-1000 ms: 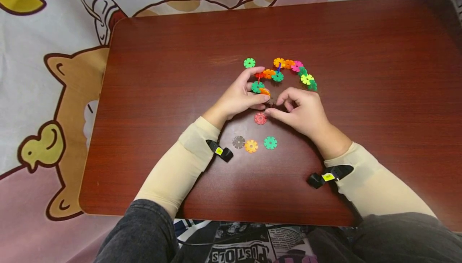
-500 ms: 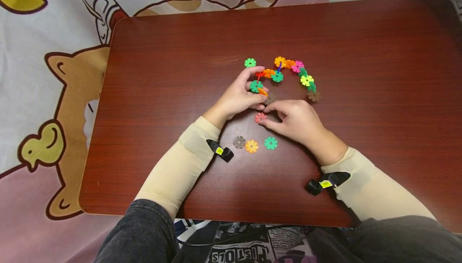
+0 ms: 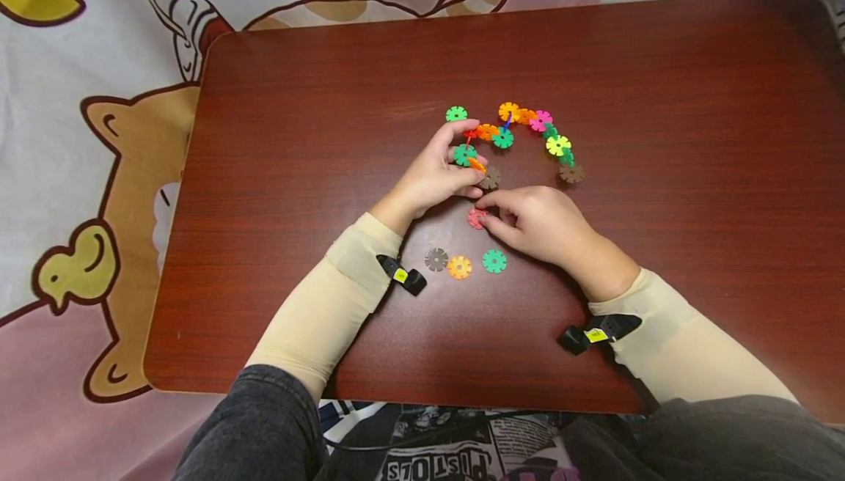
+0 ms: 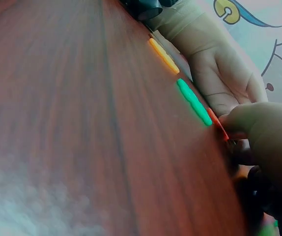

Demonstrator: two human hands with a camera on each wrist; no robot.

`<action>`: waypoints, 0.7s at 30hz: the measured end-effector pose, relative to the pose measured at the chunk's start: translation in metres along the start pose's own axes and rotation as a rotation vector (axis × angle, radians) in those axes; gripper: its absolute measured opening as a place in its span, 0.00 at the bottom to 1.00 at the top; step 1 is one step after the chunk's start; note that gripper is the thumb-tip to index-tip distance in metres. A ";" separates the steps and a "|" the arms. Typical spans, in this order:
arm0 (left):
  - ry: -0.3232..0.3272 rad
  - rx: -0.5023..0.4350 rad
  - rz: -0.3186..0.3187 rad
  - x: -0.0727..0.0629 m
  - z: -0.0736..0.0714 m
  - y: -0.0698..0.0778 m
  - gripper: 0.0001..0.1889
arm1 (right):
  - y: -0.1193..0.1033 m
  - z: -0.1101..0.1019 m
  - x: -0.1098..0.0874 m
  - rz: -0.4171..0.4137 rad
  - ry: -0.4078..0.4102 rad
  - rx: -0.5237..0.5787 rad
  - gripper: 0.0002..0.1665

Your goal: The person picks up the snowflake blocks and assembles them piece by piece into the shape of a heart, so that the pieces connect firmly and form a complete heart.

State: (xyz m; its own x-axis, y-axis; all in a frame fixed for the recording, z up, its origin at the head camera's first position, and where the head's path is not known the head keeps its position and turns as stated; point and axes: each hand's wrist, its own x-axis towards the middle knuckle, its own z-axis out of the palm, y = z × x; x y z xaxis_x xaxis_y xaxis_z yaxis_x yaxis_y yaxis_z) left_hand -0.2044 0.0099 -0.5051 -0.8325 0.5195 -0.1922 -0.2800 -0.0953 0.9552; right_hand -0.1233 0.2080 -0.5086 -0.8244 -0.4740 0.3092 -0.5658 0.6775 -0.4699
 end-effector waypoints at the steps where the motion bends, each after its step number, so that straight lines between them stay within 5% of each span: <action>1: 0.001 -0.002 0.000 0.000 0.000 0.000 0.40 | 0.000 0.000 0.000 0.003 -0.007 -0.001 0.12; 8: 0.008 -0.004 0.002 -0.001 0.001 0.001 0.39 | 0.000 -0.001 0.000 0.029 -0.046 -0.003 0.15; 14: 0.000 -0.002 0.006 -0.002 0.001 0.002 0.40 | 0.002 -0.007 -0.001 0.051 -0.132 0.101 0.14; 21: 0.015 -0.026 0.003 -0.001 0.001 0.002 0.40 | 0.012 -0.005 -0.003 0.025 -0.014 0.276 0.16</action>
State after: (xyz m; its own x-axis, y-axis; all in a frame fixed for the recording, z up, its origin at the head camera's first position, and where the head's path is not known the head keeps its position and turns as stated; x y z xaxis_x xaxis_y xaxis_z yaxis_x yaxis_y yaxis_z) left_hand -0.2039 0.0101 -0.5026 -0.8403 0.5067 -0.1928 -0.2895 -0.1188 0.9498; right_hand -0.1275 0.2209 -0.5111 -0.8368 -0.4681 0.2840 -0.5185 0.5110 -0.6856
